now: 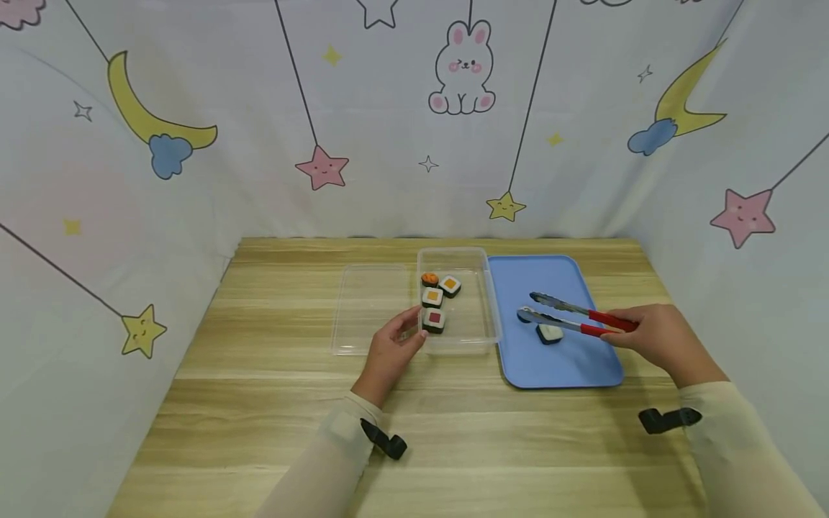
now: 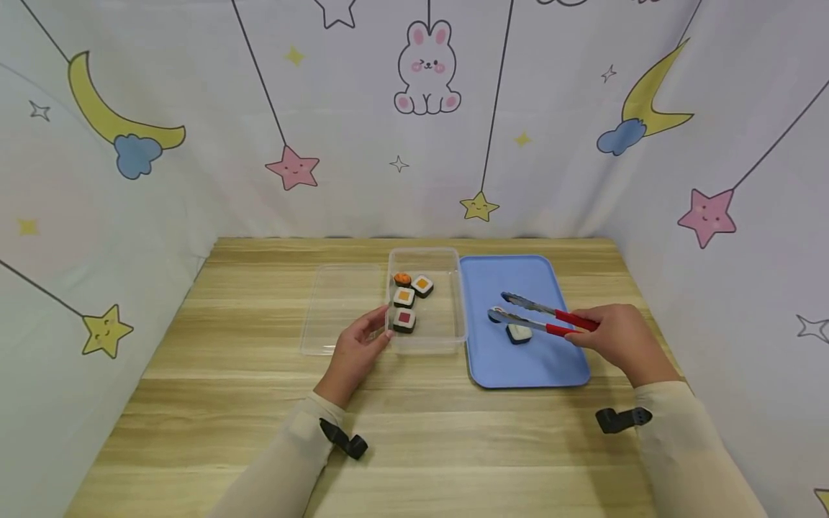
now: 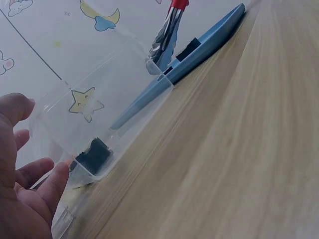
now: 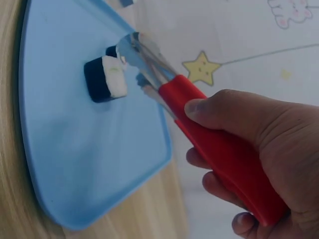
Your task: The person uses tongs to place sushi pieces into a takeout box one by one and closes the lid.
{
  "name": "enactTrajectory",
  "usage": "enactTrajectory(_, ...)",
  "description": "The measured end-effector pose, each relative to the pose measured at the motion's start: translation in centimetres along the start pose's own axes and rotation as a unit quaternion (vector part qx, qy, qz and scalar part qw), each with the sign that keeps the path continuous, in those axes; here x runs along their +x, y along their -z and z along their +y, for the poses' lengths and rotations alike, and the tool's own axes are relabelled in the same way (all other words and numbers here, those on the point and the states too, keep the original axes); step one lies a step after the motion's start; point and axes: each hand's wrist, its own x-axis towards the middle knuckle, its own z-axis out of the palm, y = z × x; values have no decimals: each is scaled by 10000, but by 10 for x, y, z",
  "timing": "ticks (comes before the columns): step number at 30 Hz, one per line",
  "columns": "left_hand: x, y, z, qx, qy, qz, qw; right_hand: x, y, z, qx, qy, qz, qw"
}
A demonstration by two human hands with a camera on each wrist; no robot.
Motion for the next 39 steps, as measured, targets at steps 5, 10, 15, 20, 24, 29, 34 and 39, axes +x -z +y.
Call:
enactTrajectory(5, 0, 0, -1, -63, -28, -13, 10000, 3, 2, -5, -124, 48, -135, 9998)
enactTrajectory(10, 1, 0, -2, 8, -60, -14, 10000, 4, 4, -10, -204, 138, -237, 9994)
enactTrajectory(15, 1, 0, -2, 37, -115, -39, 9999, 4, 4, -11, -290, 218, -243, 9990)
enactTrajectory(20, 1, 0, -2, 30, -108, -37, 9999, 4, 3, -10, -232, 209, -209, 9993)
enactTrajectory(24, 1, 0, -2, -12, -77, -39, 10000, 5, 3, -8, -189, 210, -98, 9996)
enactTrajectory(29, 1, 1, -1, -31, -42, -38, 10000, 7, 6, -13, -126, 300, 165, 9993)
enactTrajectory(34, 2, 1, 0, 28, -15, -35, 10000, 10, 11, -21, -30, 379, 394, 9985)
enactTrajectory(39, 2, 0, -2, 31, -16, -46, 10000, 15, 13, -33, 41, 436, 475, 9979)
